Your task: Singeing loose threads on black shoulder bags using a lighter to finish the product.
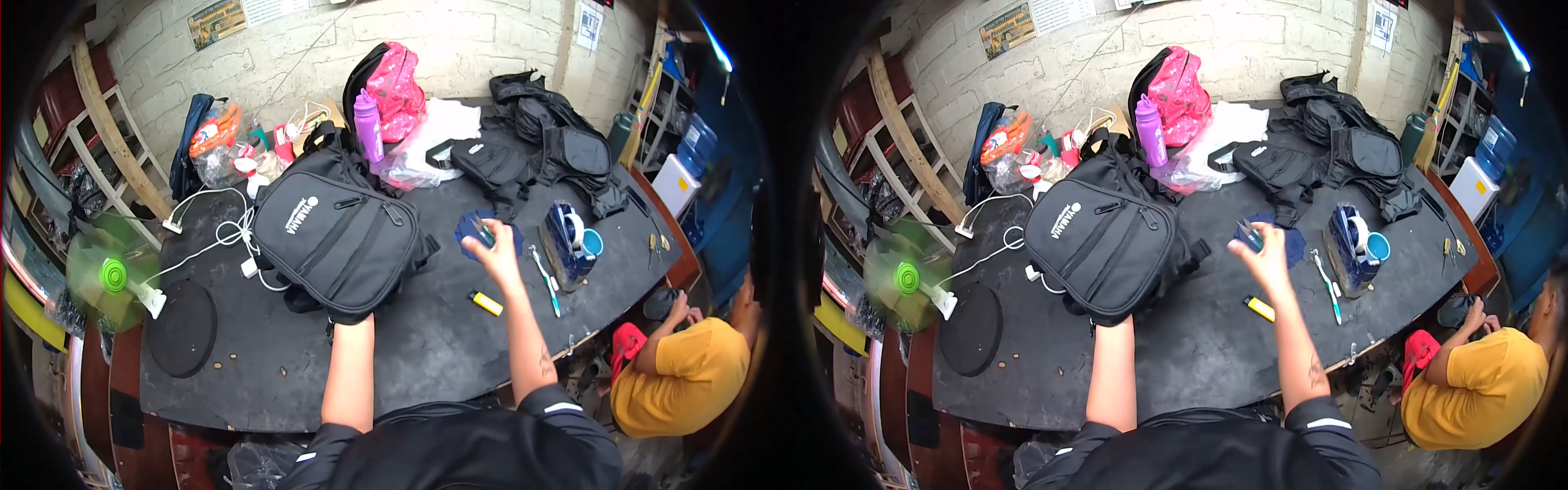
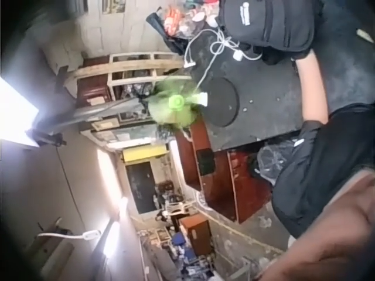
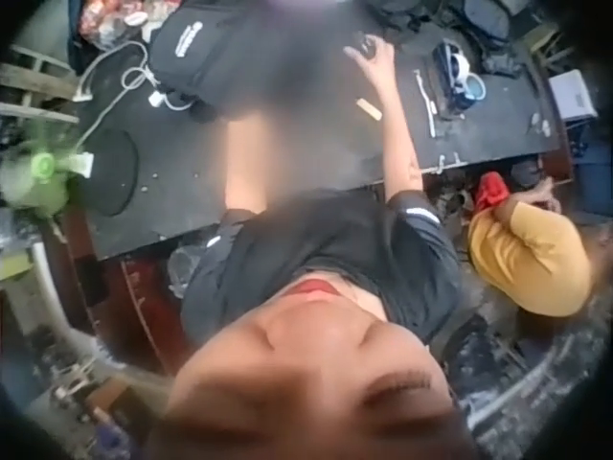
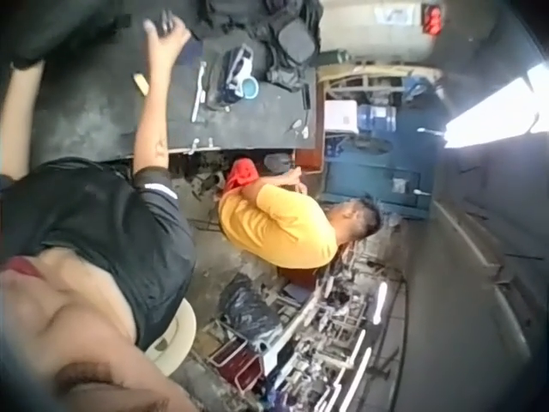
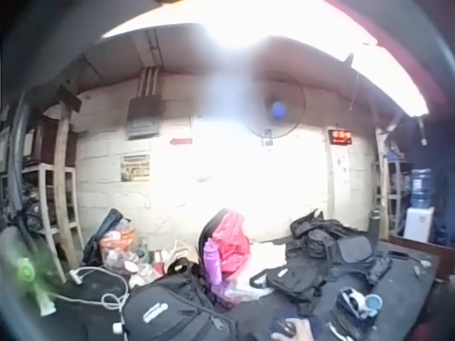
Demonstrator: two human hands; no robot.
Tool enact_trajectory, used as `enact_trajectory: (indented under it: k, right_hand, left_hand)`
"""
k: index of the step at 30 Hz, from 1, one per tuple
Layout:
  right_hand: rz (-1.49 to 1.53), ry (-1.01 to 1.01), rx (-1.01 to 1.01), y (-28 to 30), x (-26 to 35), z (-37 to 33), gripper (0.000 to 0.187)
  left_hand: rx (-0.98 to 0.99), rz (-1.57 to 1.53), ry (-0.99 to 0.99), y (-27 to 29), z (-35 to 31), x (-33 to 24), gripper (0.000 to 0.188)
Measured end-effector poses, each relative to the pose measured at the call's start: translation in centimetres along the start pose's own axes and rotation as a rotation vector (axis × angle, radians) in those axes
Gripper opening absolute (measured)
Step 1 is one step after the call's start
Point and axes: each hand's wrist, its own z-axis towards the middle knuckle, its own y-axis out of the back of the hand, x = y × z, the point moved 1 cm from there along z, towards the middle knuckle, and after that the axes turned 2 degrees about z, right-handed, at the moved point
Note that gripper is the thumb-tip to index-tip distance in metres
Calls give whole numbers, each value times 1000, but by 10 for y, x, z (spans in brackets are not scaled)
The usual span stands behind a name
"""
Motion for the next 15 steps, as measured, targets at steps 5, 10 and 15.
enact_trajectory:
  k: [5, 10, 15]
  right_hand:
    - [147, 176, 82, -12, 85, -39, 54]
    - [-20, 246, -80, -13, 96, -40, 34]
    - [-135, 331, -145, -14, 109, -36, 26]
  left_hand:
    - [461, -691, 135, 18, 15, 6, 63]
    - [271, -520, 103, -3, 13, 10, 60]
    - [-106, -202, 69, -29, -1, 3, 60]
